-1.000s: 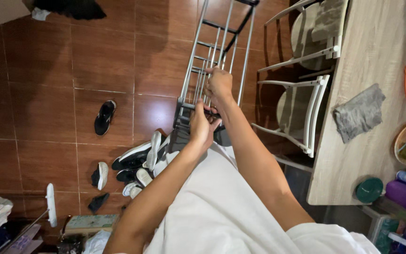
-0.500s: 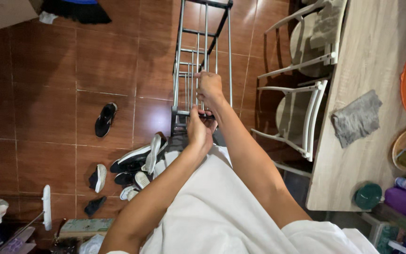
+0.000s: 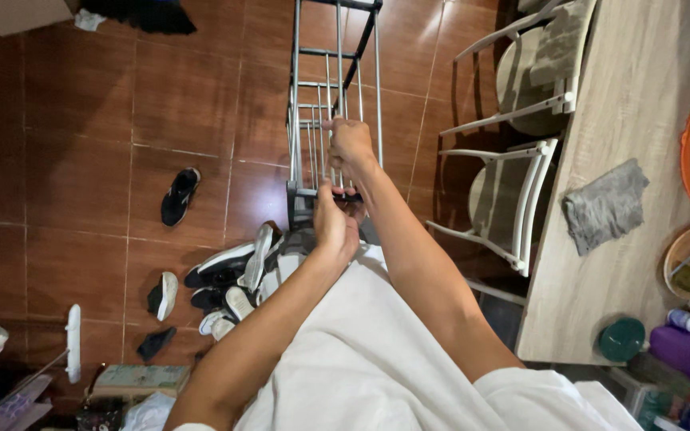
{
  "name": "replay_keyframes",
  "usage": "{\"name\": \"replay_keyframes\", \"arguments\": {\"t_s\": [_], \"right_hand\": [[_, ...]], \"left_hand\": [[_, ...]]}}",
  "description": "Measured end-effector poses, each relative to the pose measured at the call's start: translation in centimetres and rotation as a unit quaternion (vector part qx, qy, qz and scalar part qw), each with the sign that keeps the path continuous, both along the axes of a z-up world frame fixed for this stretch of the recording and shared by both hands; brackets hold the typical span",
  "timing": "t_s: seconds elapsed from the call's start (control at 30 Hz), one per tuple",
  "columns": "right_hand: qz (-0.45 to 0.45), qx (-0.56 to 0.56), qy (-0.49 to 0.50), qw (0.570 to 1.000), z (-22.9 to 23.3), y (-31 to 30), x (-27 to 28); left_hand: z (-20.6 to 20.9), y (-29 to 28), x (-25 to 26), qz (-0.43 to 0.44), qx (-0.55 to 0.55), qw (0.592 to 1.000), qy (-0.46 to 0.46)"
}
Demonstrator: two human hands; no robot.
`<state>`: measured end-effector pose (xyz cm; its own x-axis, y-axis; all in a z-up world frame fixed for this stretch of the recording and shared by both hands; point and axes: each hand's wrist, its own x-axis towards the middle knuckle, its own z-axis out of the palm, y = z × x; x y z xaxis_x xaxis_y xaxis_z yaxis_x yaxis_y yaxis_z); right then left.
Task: The person assembles a metal rack by inserting multiple thin metal rods into a black frame. They repeatedly pick up rods from a table and insert them into the frame slots, then remove them and place them back on the table. The process continues with repeated insertion and removal of the rods.
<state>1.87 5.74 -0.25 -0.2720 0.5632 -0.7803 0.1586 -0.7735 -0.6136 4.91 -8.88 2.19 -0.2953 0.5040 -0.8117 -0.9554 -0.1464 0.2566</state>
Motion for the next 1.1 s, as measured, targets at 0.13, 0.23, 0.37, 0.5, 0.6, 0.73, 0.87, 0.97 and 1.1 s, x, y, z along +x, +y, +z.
{"name": "replay_keyframes", "arguments": {"t_s": [0.13,0.23,0.37,0.5,0.6,0.73,0.87,0.97,1.1], "right_hand": [[0.013,-0.003,0.024,1.0,-0.4,-0.3,0.4],[0.026,-0.011,0.041,0.999,-0.6,-0.6,0.3],[0.031,-0.01,0.046,0.998,-1.0,-0.2,0.2],[0.04,-0.02,0.059,0.997,-1.1,-0.5,0.0],[0.039,-0.018,0.039,0.998,-0.6,-0.3,0.4],[0.066,0.025,0.0,0.997,-0.2,0.9,0.7],[0.093,0.013,0.064,0.994,-2.0,2.1,0.6],[0.137,0.11,0.044,0.984,-3.5,2.4,0.3],[0.223,0.346,-0.129,0.902,-3.4,1.9,2.0]], "left_hand": [[-0.1,-0.4,0.5,0.012,0.005,1.0,-0.012],[0.1,-0.7,0.4,0.024,0.034,0.999,-0.013],[0.1,-0.4,0.5,0.043,0.039,0.998,-0.009],[-0.2,-0.8,0.7,0.046,0.035,0.998,-0.009],[-0.4,-0.8,1.2,0.029,0.033,0.999,0.017],[0.3,-0.2,1.8,0.018,0.013,1.0,0.013],[1.4,0.1,1.7,0.012,0.057,0.997,0.042],[1.7,0.7,0.0,-0.035,0.032,0.997,0.062],[-0.3,-0.3,0.2,-0.138,0.011,0.981,0.134]]}}
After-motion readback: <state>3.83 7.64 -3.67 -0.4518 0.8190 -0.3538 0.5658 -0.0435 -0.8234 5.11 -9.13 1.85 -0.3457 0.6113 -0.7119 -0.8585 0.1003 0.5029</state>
